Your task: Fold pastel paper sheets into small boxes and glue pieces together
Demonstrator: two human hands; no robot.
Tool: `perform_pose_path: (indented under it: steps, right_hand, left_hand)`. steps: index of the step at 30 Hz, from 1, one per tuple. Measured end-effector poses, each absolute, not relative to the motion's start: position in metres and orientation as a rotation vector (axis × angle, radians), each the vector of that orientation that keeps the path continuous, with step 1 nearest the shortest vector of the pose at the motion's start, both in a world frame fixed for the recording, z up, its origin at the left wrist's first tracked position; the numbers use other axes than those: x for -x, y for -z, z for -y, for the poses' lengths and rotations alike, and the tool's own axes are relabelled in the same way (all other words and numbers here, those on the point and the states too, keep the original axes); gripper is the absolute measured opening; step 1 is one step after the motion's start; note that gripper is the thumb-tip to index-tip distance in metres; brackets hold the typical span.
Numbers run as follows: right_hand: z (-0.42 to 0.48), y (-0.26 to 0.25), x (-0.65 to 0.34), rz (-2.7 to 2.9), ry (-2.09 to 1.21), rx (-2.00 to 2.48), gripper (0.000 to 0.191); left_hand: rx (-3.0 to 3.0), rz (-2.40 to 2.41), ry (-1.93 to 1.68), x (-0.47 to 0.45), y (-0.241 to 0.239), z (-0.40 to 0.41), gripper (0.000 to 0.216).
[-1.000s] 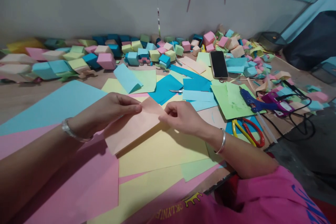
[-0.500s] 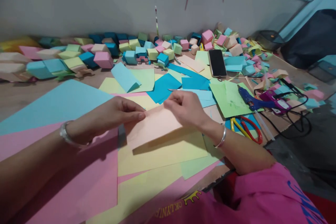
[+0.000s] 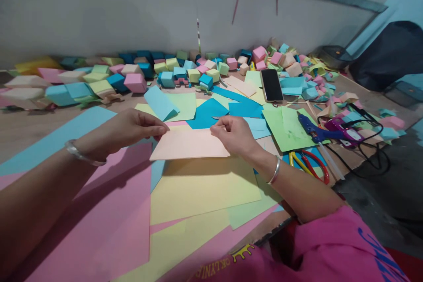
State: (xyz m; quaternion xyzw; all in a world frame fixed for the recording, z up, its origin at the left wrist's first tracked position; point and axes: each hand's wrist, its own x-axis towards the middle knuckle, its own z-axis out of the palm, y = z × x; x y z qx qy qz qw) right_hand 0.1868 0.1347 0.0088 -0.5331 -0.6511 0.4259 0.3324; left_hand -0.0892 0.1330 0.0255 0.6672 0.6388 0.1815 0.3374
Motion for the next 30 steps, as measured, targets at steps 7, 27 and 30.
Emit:
perform_pose_path:
  steps: [7,27,30]
  right_hand:
    - [-0.141,-0.002,-0.189,1.603,-1.147,1.296,0.025]
    - [-0.138,-0.007,-0.189,1.307,-1.530,1.097,0.051]
    - [-0.137,-0.007,-0.188,1.343,-1.518,1.109,0.053]
  left_hand:
    - [-1.829,-1.673,-0.953,0.075,-0.026,-0.125,0.043]
    - [-1.843,-1.340,-0.632,0.038,-0.022,-0.087,0.060]
    - [-1.683,-1.289,-0.623,0.035,-0.027,-0.085,0.059]
